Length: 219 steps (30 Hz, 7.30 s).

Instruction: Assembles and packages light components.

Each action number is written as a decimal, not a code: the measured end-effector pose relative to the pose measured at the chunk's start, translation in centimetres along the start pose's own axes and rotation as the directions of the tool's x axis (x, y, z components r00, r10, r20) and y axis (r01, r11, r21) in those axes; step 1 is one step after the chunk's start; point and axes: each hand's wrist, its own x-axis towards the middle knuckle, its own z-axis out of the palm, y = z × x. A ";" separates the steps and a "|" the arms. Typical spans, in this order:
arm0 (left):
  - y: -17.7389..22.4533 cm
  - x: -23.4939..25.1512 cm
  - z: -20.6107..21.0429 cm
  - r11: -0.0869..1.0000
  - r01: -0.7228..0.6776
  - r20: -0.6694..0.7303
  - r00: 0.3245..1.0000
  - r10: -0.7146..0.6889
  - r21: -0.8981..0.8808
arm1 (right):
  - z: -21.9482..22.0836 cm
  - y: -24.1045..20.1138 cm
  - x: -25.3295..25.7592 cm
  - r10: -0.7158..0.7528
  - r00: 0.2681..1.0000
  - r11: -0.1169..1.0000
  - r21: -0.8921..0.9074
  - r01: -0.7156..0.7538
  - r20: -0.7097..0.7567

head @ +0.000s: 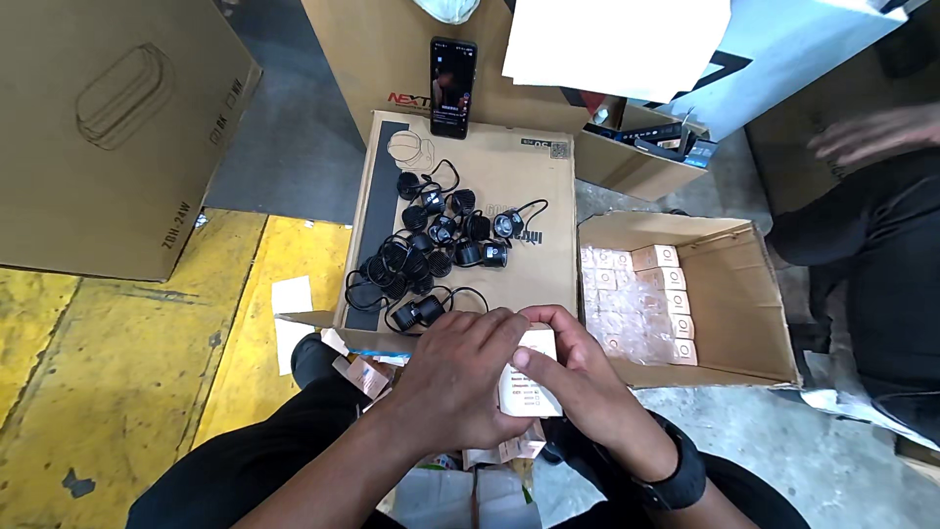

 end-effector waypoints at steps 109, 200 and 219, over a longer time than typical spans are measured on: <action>0.2 -0.2 0.3 1.000 -0.023 0.008 1.000 0.023 -0.013 | 0.2 0.1 -0.1 0.048 0.998 0.999 -0.022 -0.048 0.031; 0.2 -0.3 0.2 1.000 -0.016 0.032 0.999 0.016 -0.020 | 0.2 0.1 -0.2 0.066 0.997 0.998 -0.024 -0.065 0.045; 0.1 -0.2 0.3 0.999 -0.022 0.020 1.000 0.023 -0.029 | 0.2 0.2 -0.2 0.062 0.997 0.998 -0.015 -0.061 0.050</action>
